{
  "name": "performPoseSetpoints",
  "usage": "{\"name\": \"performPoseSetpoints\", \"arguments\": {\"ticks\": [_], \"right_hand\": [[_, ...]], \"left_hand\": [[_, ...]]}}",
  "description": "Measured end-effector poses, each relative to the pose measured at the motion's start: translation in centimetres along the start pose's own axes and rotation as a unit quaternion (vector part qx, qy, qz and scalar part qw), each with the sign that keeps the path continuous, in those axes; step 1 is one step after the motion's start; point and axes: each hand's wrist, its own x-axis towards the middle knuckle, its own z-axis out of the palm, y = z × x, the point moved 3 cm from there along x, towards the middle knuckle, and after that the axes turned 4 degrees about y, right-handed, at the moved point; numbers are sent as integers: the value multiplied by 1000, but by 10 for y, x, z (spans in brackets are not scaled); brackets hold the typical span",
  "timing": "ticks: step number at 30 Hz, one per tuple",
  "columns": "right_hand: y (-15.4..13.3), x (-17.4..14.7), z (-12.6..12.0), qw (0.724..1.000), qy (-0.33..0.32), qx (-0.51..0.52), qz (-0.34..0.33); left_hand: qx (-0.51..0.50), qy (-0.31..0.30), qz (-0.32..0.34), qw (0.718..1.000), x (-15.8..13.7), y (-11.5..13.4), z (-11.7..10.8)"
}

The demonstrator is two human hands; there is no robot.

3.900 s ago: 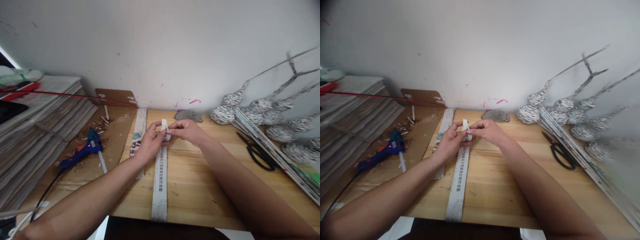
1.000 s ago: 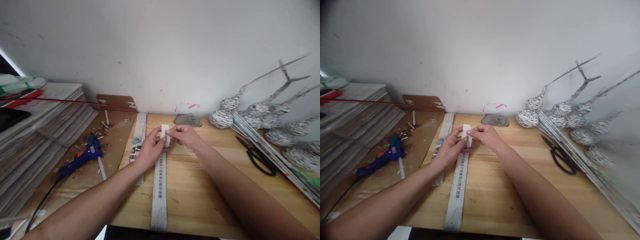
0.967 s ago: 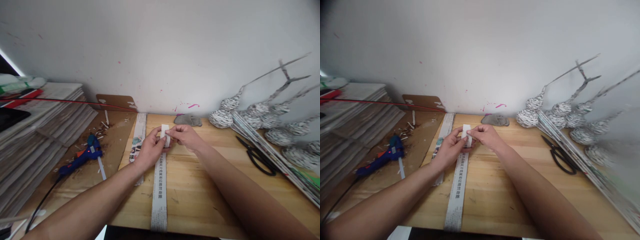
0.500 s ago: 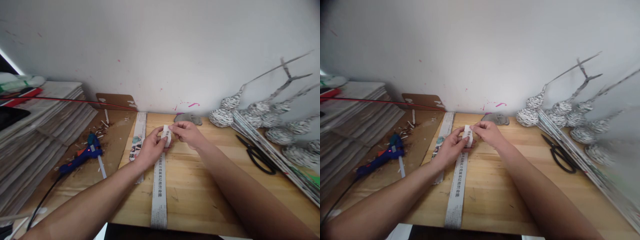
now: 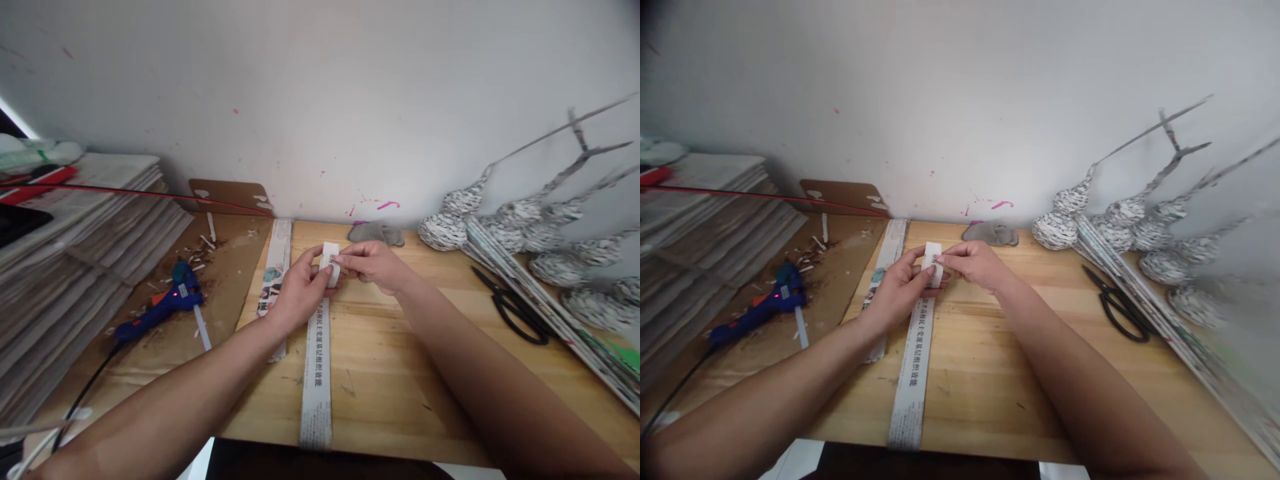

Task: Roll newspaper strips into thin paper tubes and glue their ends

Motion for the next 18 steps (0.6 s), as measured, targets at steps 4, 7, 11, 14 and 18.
{"name": "performPoseSetpoints", "arguments": {"ticks": [4,7,11,14,18], "right_hand": [[2,2,1,1000,10,-2,-2],[2,2,1,1000,7,-6,-6],[1,2,2,1000,6,0,1],[2,2,3,1000,5,4,-2],[5,4,4,1000,14,-9,0]], "left_hand": [[0,-5,-3,1000,0,1,1],[-9,-9,-4,1000,0,2,2],[-20,-10,-12,1000,0,2,2],[-18,-15,-8,1000,0,1,2],[-10,-22,-13,1000,0,-1,2]]}}
